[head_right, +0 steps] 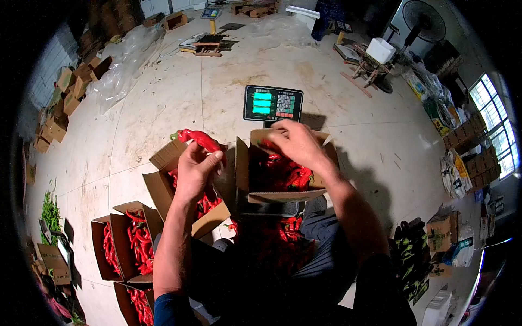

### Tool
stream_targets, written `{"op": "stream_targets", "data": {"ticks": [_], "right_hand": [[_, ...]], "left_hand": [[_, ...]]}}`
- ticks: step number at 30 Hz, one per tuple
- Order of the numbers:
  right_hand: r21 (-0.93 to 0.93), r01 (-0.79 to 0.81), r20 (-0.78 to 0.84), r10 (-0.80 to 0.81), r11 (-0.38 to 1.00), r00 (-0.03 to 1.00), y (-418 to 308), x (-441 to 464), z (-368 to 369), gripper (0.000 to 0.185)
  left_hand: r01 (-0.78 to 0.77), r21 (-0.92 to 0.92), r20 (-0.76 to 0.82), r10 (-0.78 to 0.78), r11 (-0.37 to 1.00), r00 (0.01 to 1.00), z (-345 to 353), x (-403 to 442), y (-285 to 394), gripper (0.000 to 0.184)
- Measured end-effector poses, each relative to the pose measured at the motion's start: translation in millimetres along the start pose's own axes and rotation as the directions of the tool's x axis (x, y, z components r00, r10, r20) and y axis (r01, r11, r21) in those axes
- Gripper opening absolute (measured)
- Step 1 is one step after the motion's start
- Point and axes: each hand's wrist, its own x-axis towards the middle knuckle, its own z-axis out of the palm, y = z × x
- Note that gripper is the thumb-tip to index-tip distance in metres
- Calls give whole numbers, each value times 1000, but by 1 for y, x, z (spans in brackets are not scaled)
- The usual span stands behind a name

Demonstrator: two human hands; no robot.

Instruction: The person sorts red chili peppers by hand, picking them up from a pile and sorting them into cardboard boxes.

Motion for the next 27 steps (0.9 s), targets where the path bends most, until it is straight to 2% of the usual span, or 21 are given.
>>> {"op": "stream_targets", "data": {"ticks": [1,3,5,6,7,8,11,12,13,15,16,19,20,21,23,25,27], "right_hand": [[333,-15,97,-19,943,995,-7,0,8,32],[476,18,97,-72,879,993,-33,-9,20,34],[437,91,85,-141,895,986,-51,-16,31,38],[452,51,123,-119,891,985,-60,-19,35,40],[356,51,169,-118,933,979,-55,-17,39,38],[372,74,141,-135,925,981,-53,-17,44,33],[458,96,84,-151,884,985,-40,-13,52,23],[491,97,70,-150,866,986,-34,-10,53,25],[421,167,25,-195,892,981,-29,-3,54,26],[540,-40,176,-67,841,982,-33,-10,39,26],[577,-71,212,-65,814,975,-29,-11,37,24],[682,-132,282,-92,719,955,-16,-8,39,27],[719,-126,278,-117,683,953,-13,-7,41,28],[755,-121,274,-141,645,951,-12,-7,42,29],[748,-99,273,-168,657,947,-11,-6,42,30],[735,-104,282,-162,670,946,-21,-8,38,29],[717,-139,299,-120,683,947,-34,-15,31,30]], "left_hand": [[4,90,-12,-3,996,1000,0,0,-6,17],[-15,187,9,13,982,1000,7,-1,-8,20],[-20,231,40,11,973,999,17,-3,-7,22],[-18,226,55,6,974,998,23,-4,-5,22],[-16,222,70,0,975,998,29,-5,-3,22],[-52,177,78,38,983,996,37,-8,0,24],[67,164,126,-88,984,988,34,-10,-11,27],[207,93,175,-220,974,960,31,-11,-8,26],[230,10,200,-227,973,953,28,-11,-6,22],[276,-154,253,-232,949,939,25,-11,-4,16],[260,-148,270,-214,954,939,24,-11,-5,14],[330,-122,270,-288,936,919,18,-10,-6,14],[305,-74,240,-280,949,929,19,-10,-5,18],[313,-147,206,-281,938,938,19,-9,-4,22],[315,-290,134,-287,904,948,19,-6,-1,31],[306,-379,88,-295,873,951,12,-2,-1,62],[249,-528,64,-254,812,965,9,0,2,74]]}}
